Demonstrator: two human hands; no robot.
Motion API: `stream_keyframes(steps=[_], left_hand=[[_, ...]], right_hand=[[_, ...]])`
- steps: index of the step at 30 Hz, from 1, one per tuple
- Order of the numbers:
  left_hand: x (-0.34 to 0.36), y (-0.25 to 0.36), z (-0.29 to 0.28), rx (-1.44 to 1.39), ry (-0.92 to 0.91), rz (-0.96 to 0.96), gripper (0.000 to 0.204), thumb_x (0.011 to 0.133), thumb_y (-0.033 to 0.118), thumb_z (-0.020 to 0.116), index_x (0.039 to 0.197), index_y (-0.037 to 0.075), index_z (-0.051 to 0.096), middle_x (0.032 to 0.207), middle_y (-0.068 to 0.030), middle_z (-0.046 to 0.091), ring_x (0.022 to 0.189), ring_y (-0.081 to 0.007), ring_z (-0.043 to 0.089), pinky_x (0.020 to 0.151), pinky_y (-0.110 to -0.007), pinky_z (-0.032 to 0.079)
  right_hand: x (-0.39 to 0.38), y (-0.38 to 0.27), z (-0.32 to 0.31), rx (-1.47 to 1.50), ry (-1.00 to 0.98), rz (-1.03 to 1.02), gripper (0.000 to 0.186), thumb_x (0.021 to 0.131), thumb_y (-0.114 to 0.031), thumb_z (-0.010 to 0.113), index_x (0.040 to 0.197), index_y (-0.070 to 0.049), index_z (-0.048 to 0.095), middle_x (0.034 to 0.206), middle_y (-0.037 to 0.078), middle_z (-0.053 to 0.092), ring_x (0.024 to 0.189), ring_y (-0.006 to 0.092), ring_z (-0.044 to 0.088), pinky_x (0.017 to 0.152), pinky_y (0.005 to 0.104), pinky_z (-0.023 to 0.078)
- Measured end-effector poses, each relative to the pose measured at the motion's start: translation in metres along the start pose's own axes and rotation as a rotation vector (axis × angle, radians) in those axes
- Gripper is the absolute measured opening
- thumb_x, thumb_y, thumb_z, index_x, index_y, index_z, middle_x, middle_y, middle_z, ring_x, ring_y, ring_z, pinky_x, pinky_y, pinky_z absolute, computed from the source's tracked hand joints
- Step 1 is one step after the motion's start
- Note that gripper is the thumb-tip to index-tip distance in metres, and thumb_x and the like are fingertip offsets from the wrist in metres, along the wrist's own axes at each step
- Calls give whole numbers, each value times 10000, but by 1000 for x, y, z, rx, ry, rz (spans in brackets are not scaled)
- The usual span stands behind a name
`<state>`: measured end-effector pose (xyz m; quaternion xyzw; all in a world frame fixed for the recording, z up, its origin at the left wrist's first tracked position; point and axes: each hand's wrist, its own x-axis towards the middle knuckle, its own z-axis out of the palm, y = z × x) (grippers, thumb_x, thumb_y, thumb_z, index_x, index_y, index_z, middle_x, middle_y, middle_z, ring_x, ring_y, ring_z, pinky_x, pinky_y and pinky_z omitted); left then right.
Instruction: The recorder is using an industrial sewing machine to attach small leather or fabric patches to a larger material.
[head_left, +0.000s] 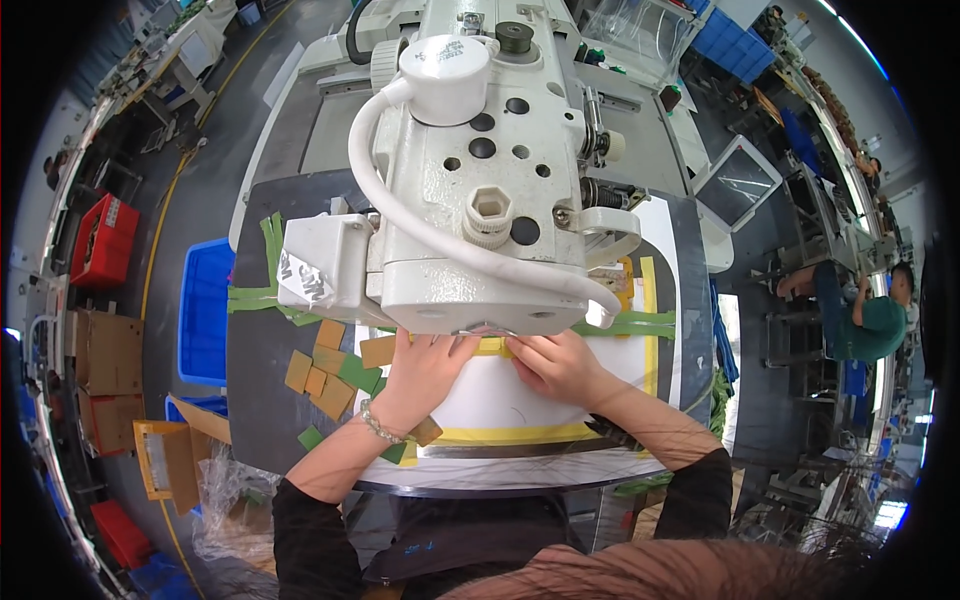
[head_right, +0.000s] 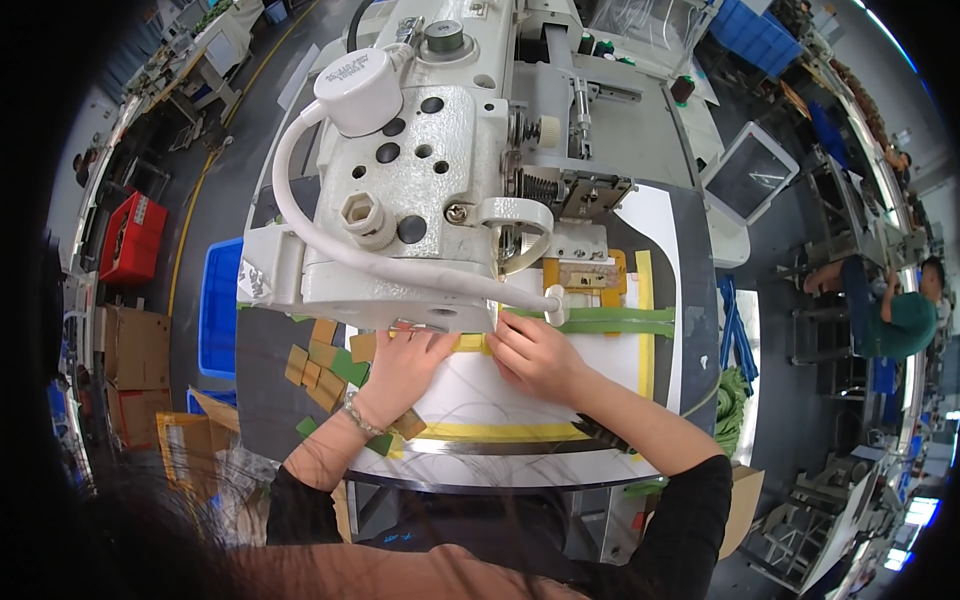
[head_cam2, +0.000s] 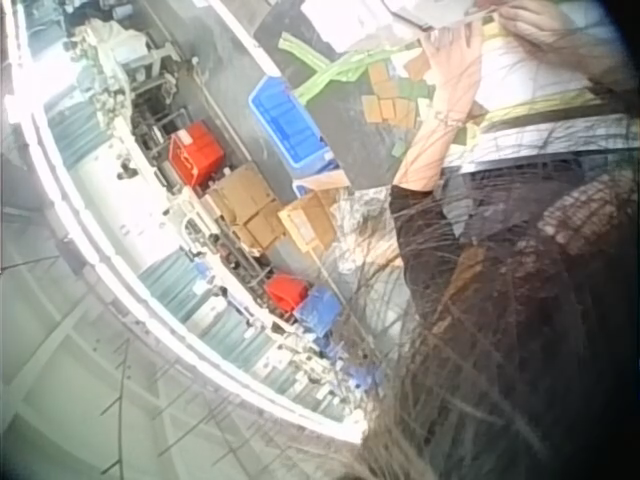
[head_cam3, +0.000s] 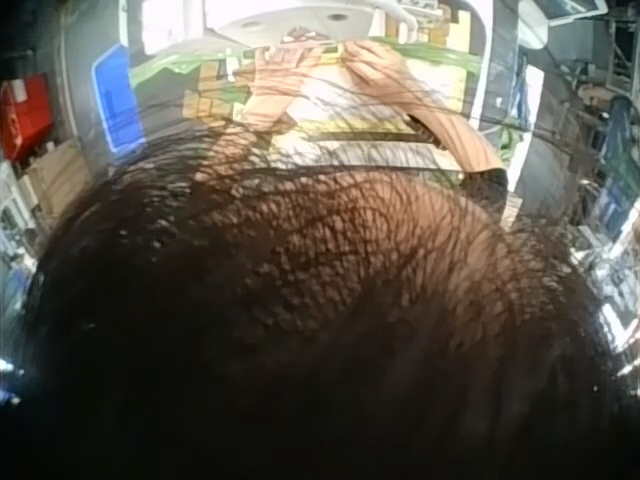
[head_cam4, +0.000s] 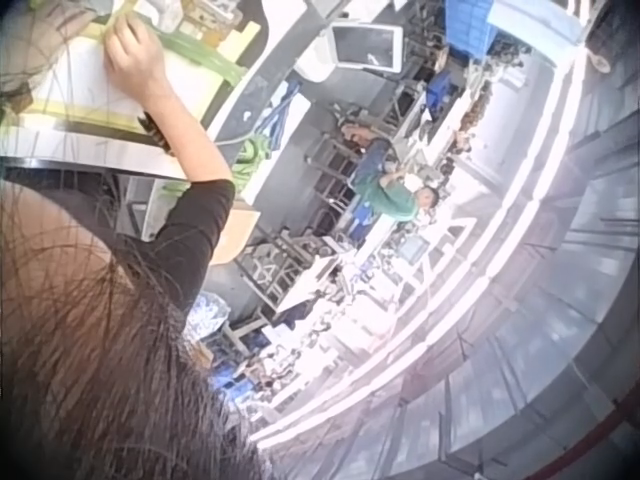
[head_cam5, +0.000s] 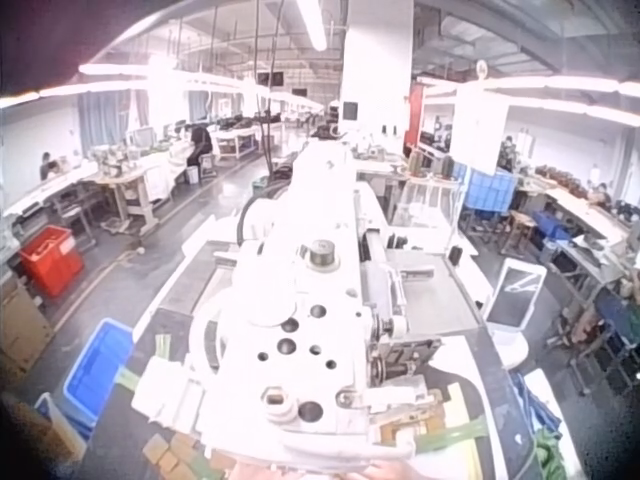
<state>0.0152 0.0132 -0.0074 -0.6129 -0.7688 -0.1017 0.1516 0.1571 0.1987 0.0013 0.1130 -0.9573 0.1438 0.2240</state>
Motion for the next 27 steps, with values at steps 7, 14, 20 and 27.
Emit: stream_keyframes(steps=[7, 14, 20, 27], left_hand=[[-1, -1, 0, -19, -17, 8, 304, 822, 213, 565, 1117, 232, 633, 843, 42, 572, 869, -187, 565, 895, -474, 341], [2, -1, -4, -64, 15, -13, 251, 793, 200, 575, 1034, 216, 643, 950, 12, 567, 980, -174, 532, 876, -437, 375], [4, -5, -6, -23, 32, 11, 337, 771, 287, 651, 1101, 224, 633, 882, 46, 581, 906, -193, 559, 899, -484, 338], [2, -20, -7, -154, -69, -5, 340, 762, 304, 667, 1089, 217, 640, 930, 22, 635, 948, -185, 576, 880, -472, 363]], right_hand=[[-1, 0, 1, -1, -11, -2, 273, 723, -77, 674, 980, -3, 614, 1050, 123, 600, 1033, 280, 581, 801, 355, 515], [-2, 2, 3, 20, -12, 0, 282, 722, -75, 670, 988, -2, 612, 1046, 119, 600, 1032, 281, 580, 811, 361, 508], [0, -1, 1, 19, -6, 1, 284, 721, -64, 662, 992, 5, 611, 1040, 116, 601, 1035, 278, 576, 814, 359, 503], [6, -2, 6, 35, 16, -35, 296, 707, -53, 667, 991, 7, 611, 1030, 100, 603, 998, 262, 577, 811, 355, 503]])
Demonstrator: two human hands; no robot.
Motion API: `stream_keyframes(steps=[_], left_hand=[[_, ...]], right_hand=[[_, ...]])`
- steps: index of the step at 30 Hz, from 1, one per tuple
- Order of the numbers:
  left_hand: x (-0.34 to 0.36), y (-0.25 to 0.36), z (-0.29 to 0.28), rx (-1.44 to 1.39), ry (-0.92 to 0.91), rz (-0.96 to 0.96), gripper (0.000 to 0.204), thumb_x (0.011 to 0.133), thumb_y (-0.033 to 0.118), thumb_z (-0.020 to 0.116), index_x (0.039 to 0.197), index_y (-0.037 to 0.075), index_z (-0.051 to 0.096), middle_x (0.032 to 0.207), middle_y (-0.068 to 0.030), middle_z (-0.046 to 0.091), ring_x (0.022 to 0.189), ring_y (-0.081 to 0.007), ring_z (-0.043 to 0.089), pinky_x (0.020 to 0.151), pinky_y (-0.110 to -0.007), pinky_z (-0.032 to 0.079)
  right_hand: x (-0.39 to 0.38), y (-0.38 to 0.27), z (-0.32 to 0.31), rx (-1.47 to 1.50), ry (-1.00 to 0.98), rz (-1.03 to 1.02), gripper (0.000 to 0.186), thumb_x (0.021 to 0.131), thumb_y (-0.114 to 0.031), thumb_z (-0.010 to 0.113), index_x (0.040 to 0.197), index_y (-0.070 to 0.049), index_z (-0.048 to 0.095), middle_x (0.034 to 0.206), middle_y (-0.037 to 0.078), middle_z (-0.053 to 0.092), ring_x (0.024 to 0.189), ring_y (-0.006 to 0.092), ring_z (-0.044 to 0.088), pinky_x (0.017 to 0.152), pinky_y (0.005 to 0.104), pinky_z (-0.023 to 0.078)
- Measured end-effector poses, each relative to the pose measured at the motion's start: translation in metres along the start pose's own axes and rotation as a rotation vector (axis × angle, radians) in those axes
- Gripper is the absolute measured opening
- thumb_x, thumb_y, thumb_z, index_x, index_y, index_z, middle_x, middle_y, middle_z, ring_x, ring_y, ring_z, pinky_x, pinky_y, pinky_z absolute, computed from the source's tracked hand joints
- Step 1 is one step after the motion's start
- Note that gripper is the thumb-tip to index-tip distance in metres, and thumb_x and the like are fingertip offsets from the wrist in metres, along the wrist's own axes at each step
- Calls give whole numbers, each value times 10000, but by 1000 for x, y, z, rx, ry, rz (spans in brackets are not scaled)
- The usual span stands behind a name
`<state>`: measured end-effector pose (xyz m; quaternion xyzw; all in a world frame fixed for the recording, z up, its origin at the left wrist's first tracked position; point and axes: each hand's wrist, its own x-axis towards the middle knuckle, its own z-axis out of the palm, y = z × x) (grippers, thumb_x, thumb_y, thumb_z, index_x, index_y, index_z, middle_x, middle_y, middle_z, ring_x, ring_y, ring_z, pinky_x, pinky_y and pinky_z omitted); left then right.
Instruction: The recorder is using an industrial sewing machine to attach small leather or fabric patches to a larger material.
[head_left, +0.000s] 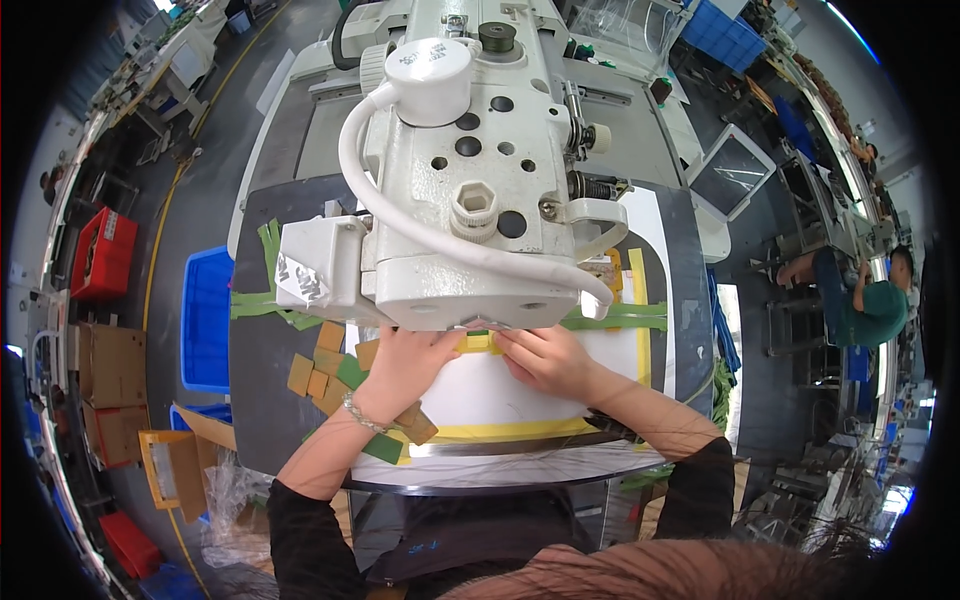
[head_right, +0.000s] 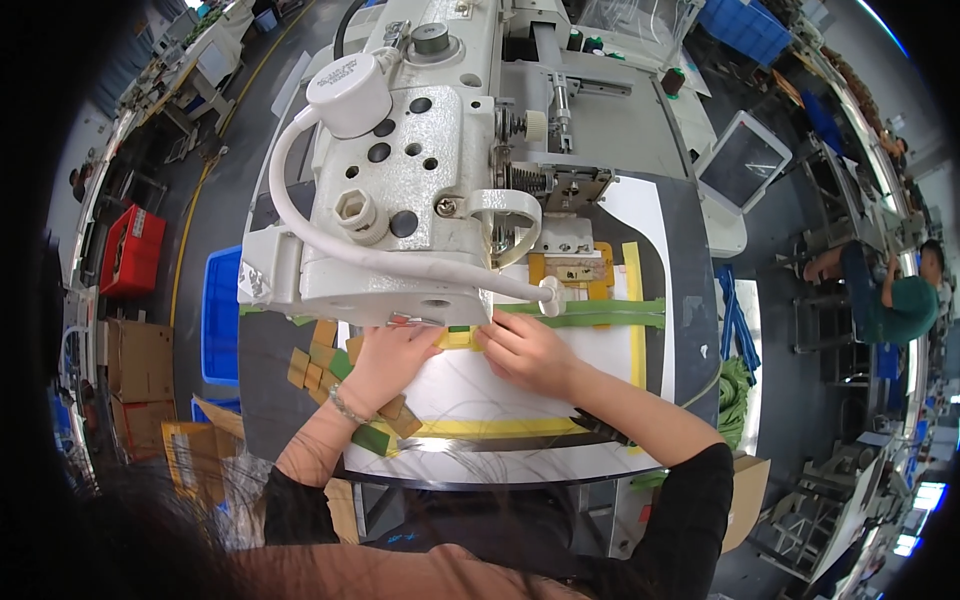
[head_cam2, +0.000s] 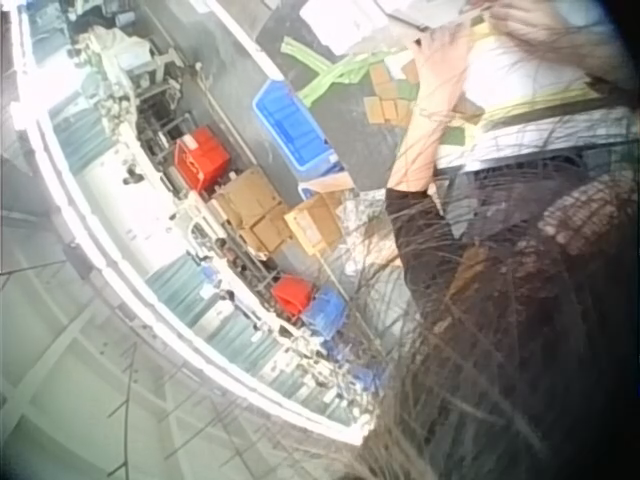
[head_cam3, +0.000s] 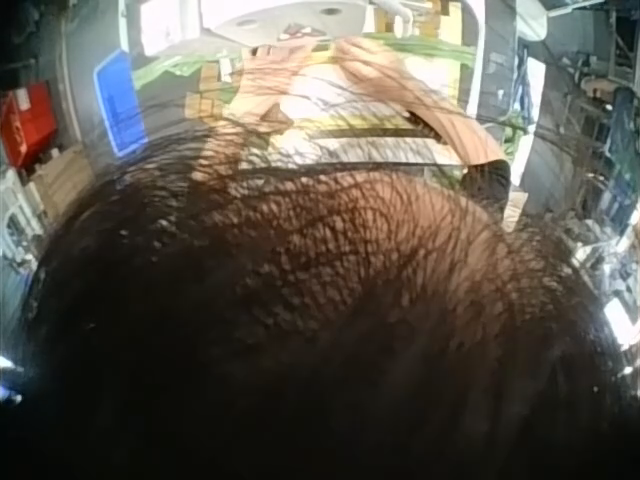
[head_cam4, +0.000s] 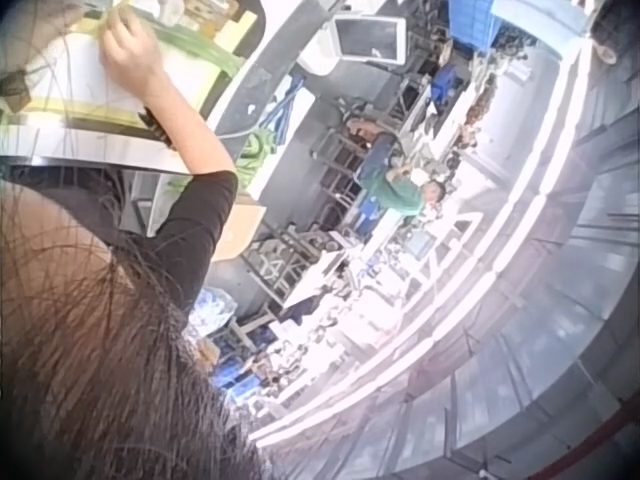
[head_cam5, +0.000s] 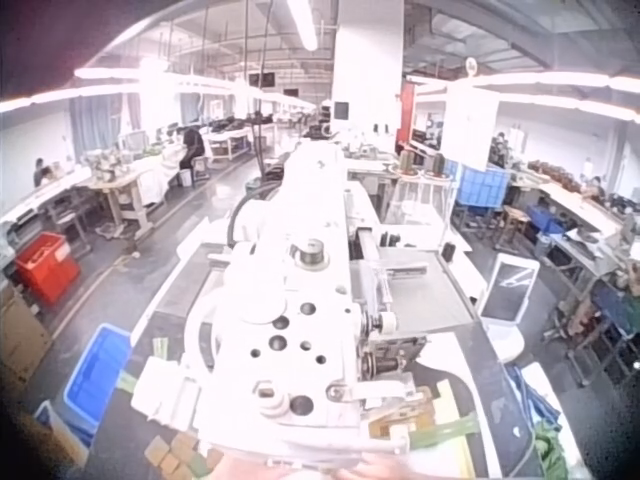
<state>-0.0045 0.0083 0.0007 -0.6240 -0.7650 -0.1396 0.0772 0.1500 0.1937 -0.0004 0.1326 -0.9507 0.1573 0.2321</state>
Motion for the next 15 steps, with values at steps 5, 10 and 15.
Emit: stream_keyframes(steps=[5, 10, 15], left_hand=[[9, -26, -3, -256, -348, -96, 301, 793, 330, 679, 1025, 139, 671, 995, -57, 663, 915, -252, 612, 824, -389, 445], [22, -48, -4, -517, -434, -234, 359, 798, 364, 695, 1052, 111, 666, 986, -80, 666, 891, -247, 629, 797, -358, 482], [16, -84, 27, -496, -454, -154, 625, 868, 540, 513, 1350, 146, 455, 1391, -104, 442, 1283, -273, 407, 1095, -394, 300]], right_hand=[[8, -1, 0, 17, 25, 20, 287, 708, -44, 670, 987, 2, 615, 995, 88, 607, 932, 247, 587, 781, 354, 504], [12, 9, 0, -1, 1, 25, 277, 721, -45, 674, 990, -7, 621, 984, 82, 612, 916, 253, 597, 760, 363, 501], [19, 15, 2, 47, 54, 7, 211, 742, -66, 678, 940, -12, 628, 1003, 96, 617, 950, 269, 600, 772, 375, 494]])
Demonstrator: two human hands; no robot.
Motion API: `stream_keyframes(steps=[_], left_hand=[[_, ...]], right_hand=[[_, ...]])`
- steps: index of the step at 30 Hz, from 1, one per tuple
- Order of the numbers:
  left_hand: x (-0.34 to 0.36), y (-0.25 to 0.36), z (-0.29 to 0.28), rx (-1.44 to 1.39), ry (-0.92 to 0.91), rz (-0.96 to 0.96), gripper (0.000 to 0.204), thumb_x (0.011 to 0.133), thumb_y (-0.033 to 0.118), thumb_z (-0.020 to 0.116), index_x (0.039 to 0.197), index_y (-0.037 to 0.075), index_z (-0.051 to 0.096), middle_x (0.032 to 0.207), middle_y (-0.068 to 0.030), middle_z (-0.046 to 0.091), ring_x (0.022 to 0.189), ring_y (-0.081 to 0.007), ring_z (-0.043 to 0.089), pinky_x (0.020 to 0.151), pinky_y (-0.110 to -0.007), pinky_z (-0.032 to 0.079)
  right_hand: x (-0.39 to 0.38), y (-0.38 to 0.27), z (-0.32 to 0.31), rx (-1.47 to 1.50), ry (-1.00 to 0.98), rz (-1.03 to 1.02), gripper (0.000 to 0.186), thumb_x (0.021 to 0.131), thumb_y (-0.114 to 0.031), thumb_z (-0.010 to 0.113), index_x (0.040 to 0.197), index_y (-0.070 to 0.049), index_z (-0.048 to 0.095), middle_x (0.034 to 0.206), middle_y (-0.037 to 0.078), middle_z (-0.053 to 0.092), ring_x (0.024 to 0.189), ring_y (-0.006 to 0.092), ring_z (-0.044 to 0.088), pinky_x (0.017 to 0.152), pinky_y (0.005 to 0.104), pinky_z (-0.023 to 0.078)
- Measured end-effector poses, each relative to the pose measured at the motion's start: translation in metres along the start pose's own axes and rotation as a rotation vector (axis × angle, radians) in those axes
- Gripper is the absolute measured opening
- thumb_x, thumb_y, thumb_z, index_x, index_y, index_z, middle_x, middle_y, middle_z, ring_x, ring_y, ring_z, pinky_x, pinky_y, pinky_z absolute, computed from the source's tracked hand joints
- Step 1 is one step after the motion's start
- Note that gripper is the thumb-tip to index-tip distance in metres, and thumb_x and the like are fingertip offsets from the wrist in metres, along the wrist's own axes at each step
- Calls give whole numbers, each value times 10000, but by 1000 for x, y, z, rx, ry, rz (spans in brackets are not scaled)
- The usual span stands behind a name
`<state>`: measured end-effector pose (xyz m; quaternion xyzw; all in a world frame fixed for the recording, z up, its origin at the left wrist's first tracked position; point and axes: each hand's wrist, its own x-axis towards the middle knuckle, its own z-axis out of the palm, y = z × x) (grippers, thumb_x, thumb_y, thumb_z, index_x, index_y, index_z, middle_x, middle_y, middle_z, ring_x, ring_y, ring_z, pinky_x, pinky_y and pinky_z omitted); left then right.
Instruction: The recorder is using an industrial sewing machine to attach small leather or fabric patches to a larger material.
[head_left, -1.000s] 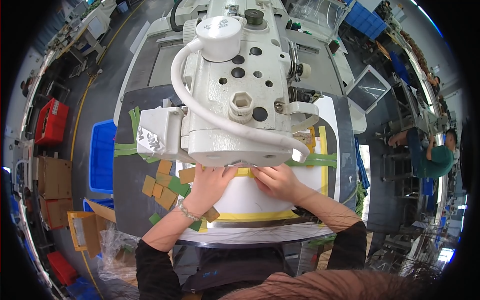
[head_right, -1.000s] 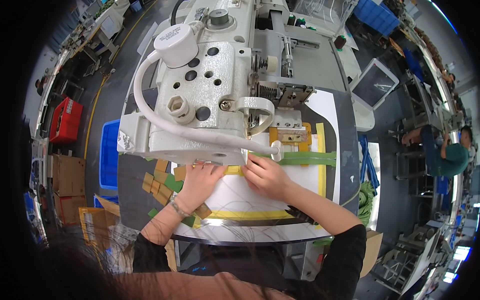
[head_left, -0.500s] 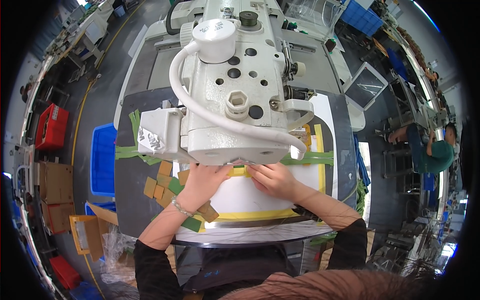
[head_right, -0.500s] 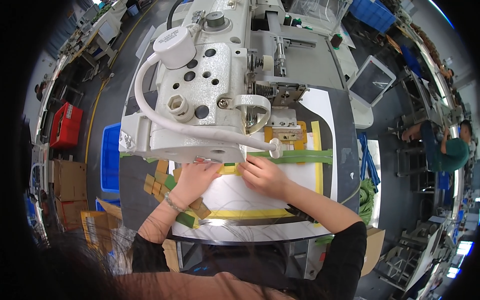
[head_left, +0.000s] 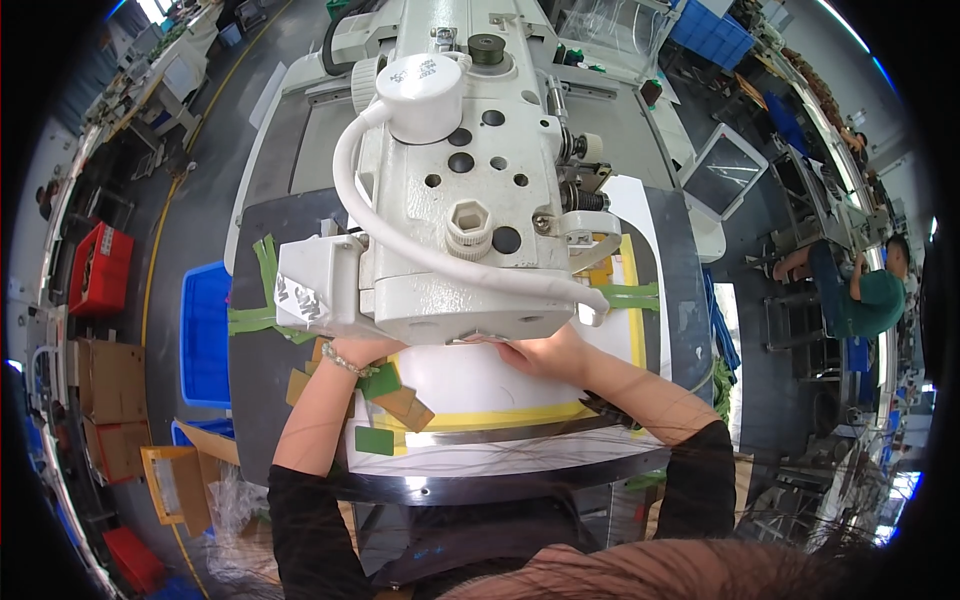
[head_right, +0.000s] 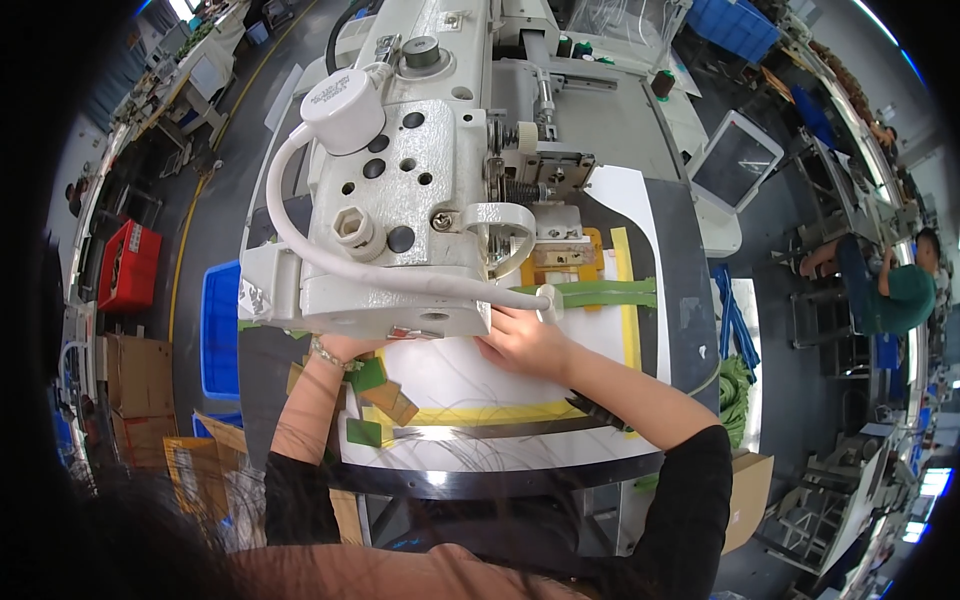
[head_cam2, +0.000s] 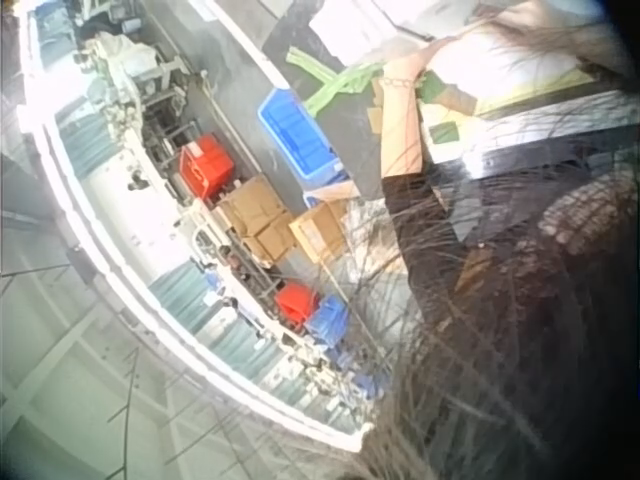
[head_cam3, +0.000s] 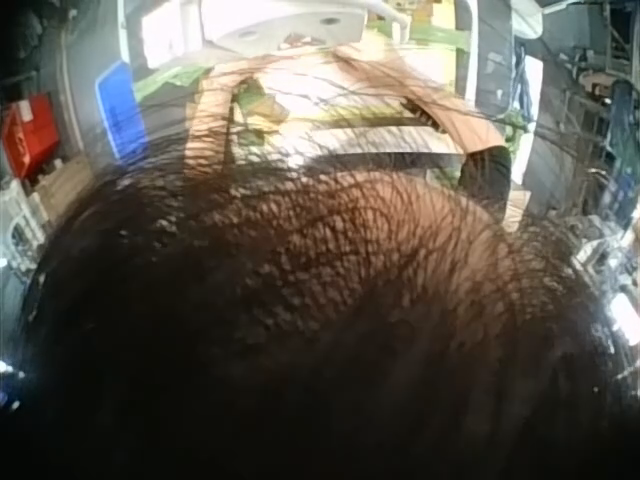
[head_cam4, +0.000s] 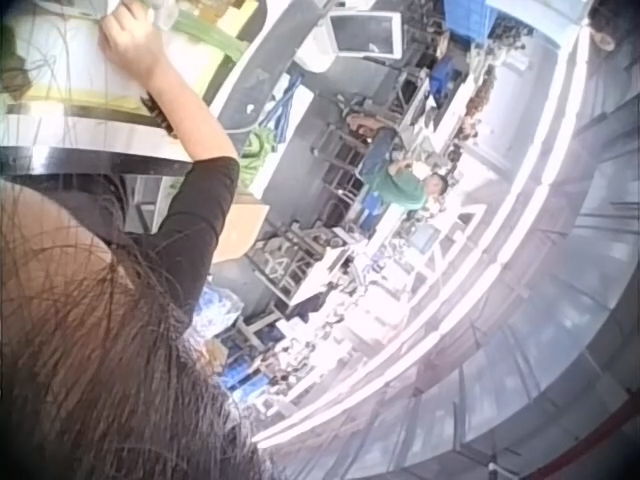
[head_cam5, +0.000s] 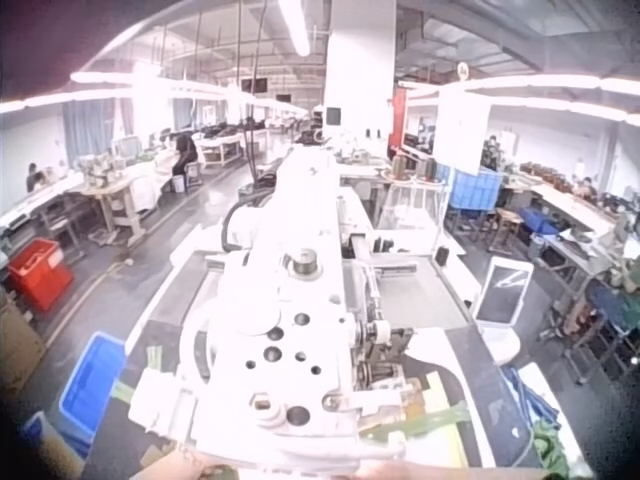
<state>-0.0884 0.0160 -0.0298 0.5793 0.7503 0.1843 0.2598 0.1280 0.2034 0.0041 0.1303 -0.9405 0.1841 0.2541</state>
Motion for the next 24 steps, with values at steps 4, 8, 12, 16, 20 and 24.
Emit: stream_keyframes(steps=[4, 8, 12, 16, 20, 24], left_hand=[[9, -17, 14, 124, 110, 43, 669, 849, 525, 546, 1396, 176, 384, 1442, -86, 373, 1321, -276, 350, 1127, -413, 249], [16, -31, 25, 1, 7, 31, 668, 837, 518, 568, 1386, 176, 400, 1424, -89, 399, 1311, -272, 368, 1115, -417, 273], [23, -6, 21, -65, 122, 117, 589, 808, 428, 686, 1280, 111, 531, 1274, -72, 564, 1172, -244, 515, 1012, -397, 415], [20, 19, 10, -172, 188, 220, 541, 768, 401, 741, 1182, 82, 602, 1113, -61, 643, 1016, -235, 598, 915, -361, 485], [12, 54, -7, -378, 207, 93, 453, 743, 356, 775, 1052, 46, 659, 854, -55, 677, 741, -228, 626, 722, -328, 523], [-4, 58, -5, -120, 257, 73, 448, 743, 389, 754, 988, 26, 664, 871, -79, 643, 756, -240, 592, 733, -372, 487]], right_hand=[[-14, 9, -1, -30, -3, 31, 181, 744, -64, 671, 916, -26, 627, 1010, 89, 619, 919, 260, 611, 755, 358, 494], [-15, 13, 0, -66, 11, 34, 186, 725, -56, 668, 905, -39, 627, 1002, 67, 625, 866, 224, 626, 713, 328, 506], [-15, 12, -3, -131, 7, 37, 191, 710, -56, 672, 894, -47, 625, 984, 57, 632, 902, 202, 630, 720, 322, 523], [-10, 10, -7, -128, 62, 8, 168, 721, -61, 666, 883, -52, 622, 982, 45, 635, 953, 202, 625, 733, 321, 529], [-17, 13, -4, -92, 42, 44, 168, 733, -88, 677, 892, -60, 629, 998, 35, 638, 984, 195, 620, 732, 317, 539], [-16, 12, -3, -107, 32, 42, 180, 735, -111, 692, 901, -68, 638, 997, 40, 644, 977, 183, 620, 727, 306, 542]])
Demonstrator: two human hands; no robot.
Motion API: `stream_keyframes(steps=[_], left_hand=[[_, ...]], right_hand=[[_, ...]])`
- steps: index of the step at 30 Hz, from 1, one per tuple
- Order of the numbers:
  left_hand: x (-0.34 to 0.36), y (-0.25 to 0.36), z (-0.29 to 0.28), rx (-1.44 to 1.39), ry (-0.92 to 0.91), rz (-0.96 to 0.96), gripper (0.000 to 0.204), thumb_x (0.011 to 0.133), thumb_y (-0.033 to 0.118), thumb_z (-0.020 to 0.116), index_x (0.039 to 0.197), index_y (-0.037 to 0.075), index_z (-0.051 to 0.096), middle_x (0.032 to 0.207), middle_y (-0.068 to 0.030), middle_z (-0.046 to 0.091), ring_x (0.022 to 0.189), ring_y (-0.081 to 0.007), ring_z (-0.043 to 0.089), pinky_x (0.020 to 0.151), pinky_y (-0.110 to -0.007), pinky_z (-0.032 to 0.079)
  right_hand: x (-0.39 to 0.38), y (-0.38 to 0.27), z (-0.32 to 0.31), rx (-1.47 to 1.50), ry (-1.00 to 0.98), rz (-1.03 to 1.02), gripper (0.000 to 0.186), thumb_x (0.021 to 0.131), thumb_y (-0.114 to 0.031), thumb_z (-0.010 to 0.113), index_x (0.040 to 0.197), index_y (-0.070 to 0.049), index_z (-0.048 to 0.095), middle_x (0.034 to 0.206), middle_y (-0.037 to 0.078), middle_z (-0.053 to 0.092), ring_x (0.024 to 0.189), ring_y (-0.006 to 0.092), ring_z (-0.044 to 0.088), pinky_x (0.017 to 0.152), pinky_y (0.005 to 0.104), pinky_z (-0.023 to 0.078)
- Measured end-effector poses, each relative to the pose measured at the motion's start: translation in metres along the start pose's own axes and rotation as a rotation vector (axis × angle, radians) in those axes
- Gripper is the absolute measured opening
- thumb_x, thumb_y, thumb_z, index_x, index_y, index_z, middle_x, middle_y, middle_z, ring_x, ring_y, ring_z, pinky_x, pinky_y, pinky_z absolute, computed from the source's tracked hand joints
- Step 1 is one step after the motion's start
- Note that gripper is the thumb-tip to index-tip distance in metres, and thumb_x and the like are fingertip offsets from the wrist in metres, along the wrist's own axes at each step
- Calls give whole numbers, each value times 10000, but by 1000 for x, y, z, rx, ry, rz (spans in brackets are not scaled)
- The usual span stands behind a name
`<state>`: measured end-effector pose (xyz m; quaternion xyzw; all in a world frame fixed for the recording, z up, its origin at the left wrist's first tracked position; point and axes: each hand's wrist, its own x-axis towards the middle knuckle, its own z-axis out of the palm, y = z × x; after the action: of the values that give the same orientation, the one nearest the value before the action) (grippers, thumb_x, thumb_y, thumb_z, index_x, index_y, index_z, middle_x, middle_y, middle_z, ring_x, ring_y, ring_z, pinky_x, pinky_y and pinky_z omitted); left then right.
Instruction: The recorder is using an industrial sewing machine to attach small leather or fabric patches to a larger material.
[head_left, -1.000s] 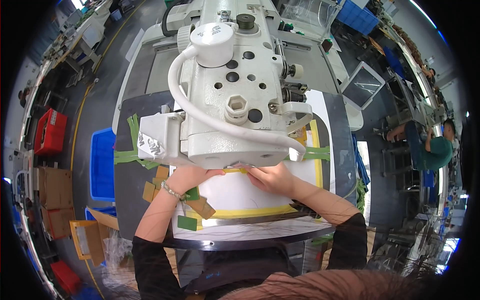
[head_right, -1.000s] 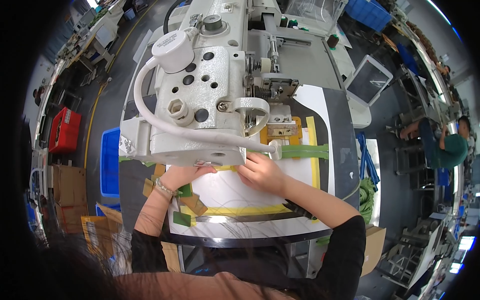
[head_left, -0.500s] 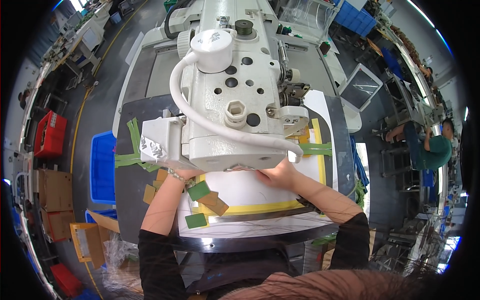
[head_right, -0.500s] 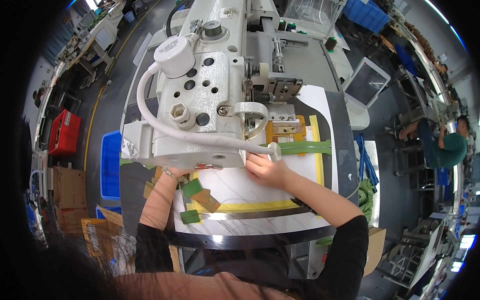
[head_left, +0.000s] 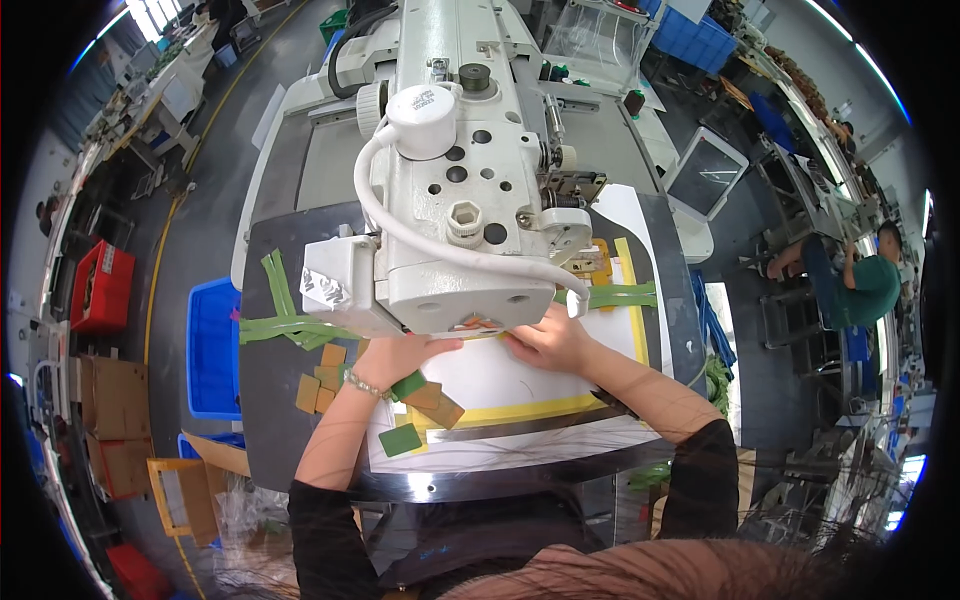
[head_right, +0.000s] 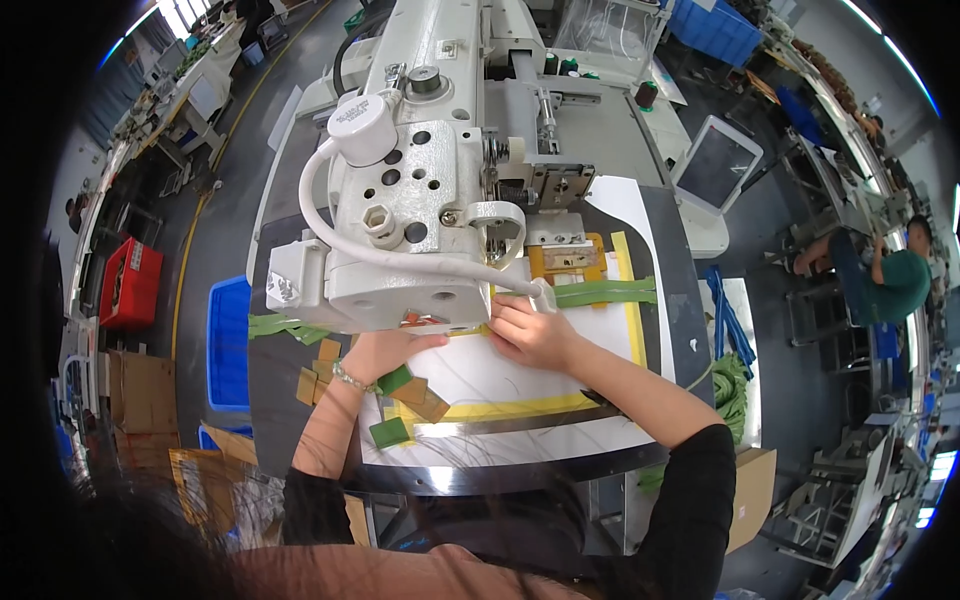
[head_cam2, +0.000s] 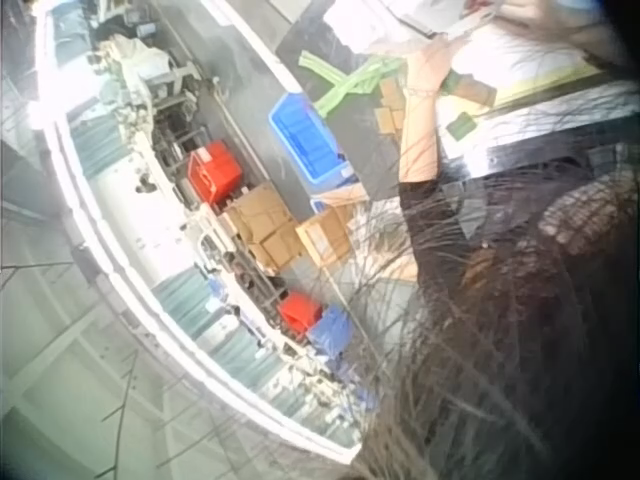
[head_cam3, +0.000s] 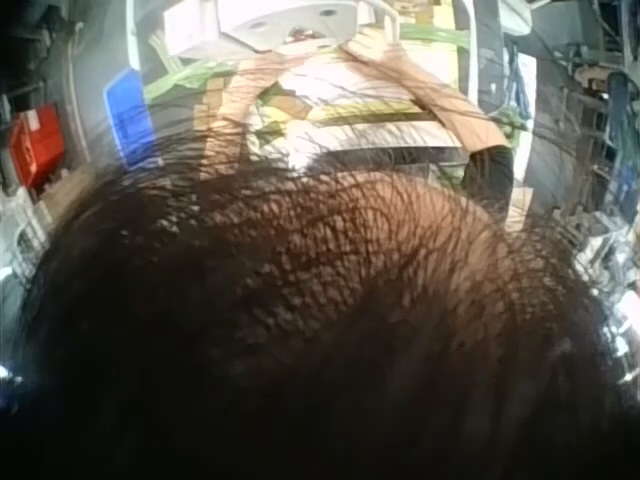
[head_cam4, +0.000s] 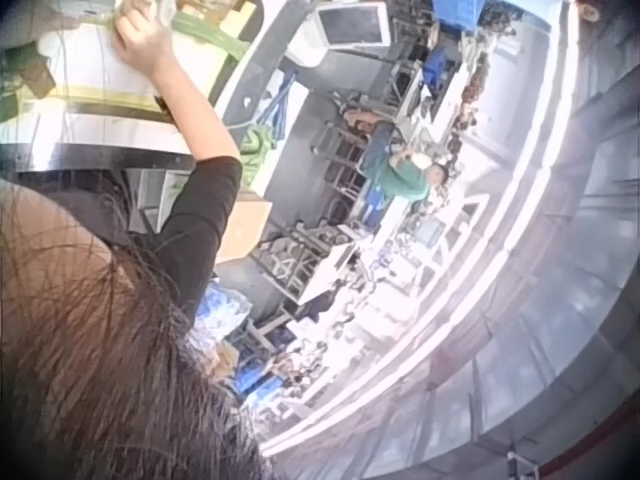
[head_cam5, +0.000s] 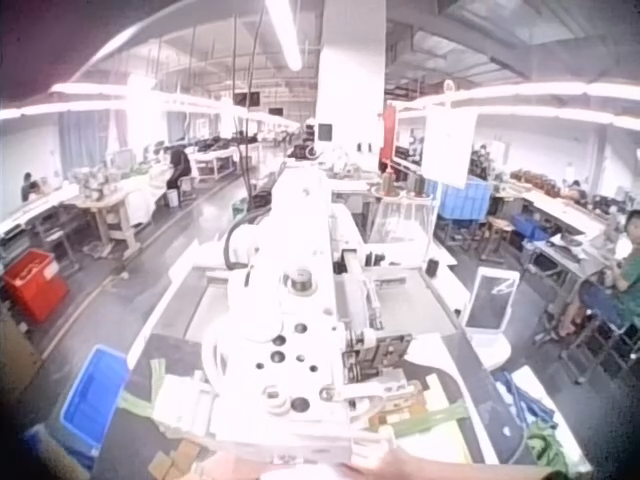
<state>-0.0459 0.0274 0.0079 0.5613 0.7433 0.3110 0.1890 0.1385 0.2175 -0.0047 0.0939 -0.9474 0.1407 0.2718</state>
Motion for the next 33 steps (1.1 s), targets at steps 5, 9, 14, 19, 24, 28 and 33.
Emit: stream_keyframes(steps=[5, 9, 14, 19, 24, 28, 33], left_hand=[[-42, 0, -8, 446, -95, -42, 676, 747, 493, 679, 1224, 34, 541, 1202, -179, 493, 1132, -345, 449, 983, -482, 330], [-72, 23, -26, 507, -19, 21, 730, 736, 444, 693, 1312, 58, 464, 1303, -206, 441, 1229, -363, 404, 1033, -481, 300], [-97, 35, -33, 463, 12, -23, 681, 766, 380, 692, 1319, 63, 454, 1334, -187, 422, 1267, -320, 386, 1058, -477, 276], [-90, 30, -29, 391, 48, -44, 640, 781, 349, 684, 1311, 67, 463, 1326, -164, 452, 1259, -310, 408, 1057, -466, 282], [-56, 21, 6, 386, 153, 152, 627, 775, 387, 672, 1268, 46, 487, 1277, -160, 475, 1204, -321, 437, 995, -458, 327], [-41, 26, 16, 348, 190, 120, 600, 763, 402, 674, 1214, 38, 524, 1165, -150, 494, 1130, -314, 452, 981, -445, 323], [-38, 23, 22, 373, 258, 146, 485, 747, 382, 696, 1077, 49, 574, 1024, -125, 484, 1032, -313, 454, 923, -424, 337]], right_hand=[[-3, -10, -4, 18, -32, -4, 184, 723, -90, 681, 900, -57, 640, 984, 50, 647, 964, 198, 621, 748, 327, 540], [-11, -25, -7, -9, -18, -61, 222, 702, -87, 668, 916, -40, 632, 1009, 69, 641, 970, 225, 617, 823, 349, 521], [-13, -34, -24, -14, -171, -5, 367, 709, -152, 688, 1045, -39, 590, 1116, 102, 599, 1075, 256, 566, 929, 384, 453], [-29, -32, -40, -91, -240, 152, 566, 736, -263, 707, 1229, -69, 507, 1175, 91, 552, 1125, 252, 511, 979, 420, 371], [-8, -36, -29, -159, -239, 283, 732, 746, -375, 701, 1358, -99, 408, 1110, 63, 528, 1028, 222, 498, 895, 395, 361], [-9, -21, -5, -249, -154, 17, 567, 750, -400, 697, 1200, -99, 529, 904, 33, 554, 851, 208, 532, 792, 364, 387], [16, 2, -6, -305, 184, 241, 313, 721, -220, 695, 969, -84, 561, 750, 43, 528, 771, 241, 551, 702, 358, 392]])
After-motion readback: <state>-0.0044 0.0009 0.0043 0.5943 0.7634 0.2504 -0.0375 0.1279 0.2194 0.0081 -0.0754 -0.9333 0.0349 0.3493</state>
